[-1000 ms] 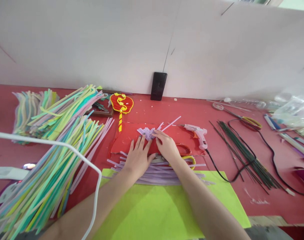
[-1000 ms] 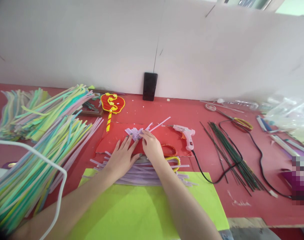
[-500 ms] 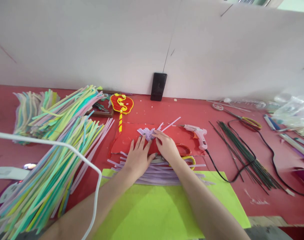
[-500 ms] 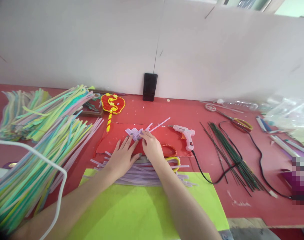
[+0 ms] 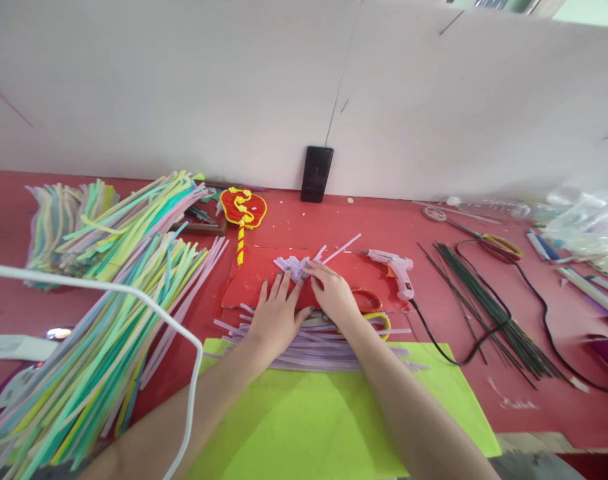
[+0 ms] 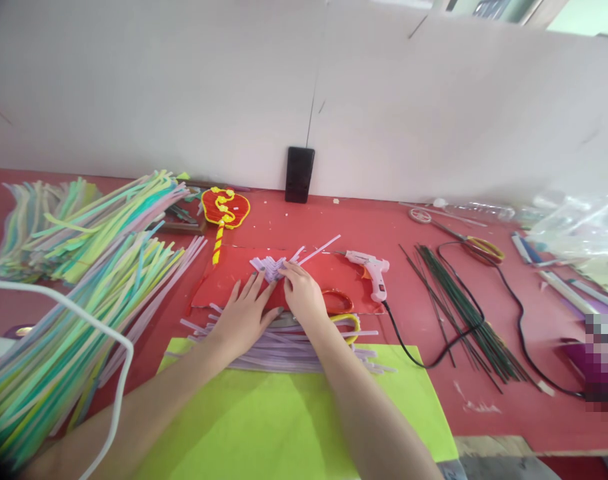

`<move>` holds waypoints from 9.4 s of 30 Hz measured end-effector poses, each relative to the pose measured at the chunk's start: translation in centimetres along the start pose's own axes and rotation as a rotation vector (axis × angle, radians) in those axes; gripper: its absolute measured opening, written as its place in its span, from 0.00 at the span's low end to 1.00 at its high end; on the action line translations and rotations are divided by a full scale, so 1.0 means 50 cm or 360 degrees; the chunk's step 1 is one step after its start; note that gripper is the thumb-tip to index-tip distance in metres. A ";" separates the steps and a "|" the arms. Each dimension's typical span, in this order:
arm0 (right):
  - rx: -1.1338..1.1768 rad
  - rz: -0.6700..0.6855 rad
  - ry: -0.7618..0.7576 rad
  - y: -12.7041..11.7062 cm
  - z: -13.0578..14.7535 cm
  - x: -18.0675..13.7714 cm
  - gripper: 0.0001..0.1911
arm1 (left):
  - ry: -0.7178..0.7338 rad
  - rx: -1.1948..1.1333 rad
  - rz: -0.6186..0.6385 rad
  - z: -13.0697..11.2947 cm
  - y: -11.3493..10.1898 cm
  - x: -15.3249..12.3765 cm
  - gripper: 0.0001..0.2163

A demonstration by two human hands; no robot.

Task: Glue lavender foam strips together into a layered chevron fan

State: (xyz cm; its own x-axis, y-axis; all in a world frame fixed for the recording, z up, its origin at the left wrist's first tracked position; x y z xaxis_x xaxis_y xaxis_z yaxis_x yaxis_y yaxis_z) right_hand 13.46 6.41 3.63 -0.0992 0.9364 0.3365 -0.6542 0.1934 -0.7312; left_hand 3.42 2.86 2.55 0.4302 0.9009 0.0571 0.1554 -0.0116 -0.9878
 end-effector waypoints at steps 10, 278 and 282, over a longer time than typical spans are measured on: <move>-0.0021 0.0055 0.0015 0.006 -0.004 0.001 0.19 | -0.0012 0.0007 0.0037 0.002 0.003 0.001 0.25; 0.1441 -0.0041 0.0402 -0.028 0.004 -0.011 0.16 | 0.0735 -0.0162 -0.0821 -0.028 -0.119 -0.020 0.12; 0.1422 -0.0009 0.0409 -0.023 0.001 -0.012 0.17 | 0.0744 -0.0228 -0.0797 -0.023 -0.122 -0.020 0.13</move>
State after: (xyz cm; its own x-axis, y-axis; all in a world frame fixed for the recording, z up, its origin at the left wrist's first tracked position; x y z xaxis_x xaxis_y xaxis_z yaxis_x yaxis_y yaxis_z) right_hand 14.22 5.60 4.31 0.0052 0.9929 0.1188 -0.9994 0.0011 0.0345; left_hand 3.09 1.53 8.67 0.6088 0.5321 0.5884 0.5367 0.2699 -0.7994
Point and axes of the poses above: each hand's wrist, its own x-axis towards the middle knuckle, its own y-axis out of the palm, z = x × y, the point moved 9 cm from there along x, towards the middle knuckle, and after that the axes turned 1 degree about -x, right-handed, at the moved point
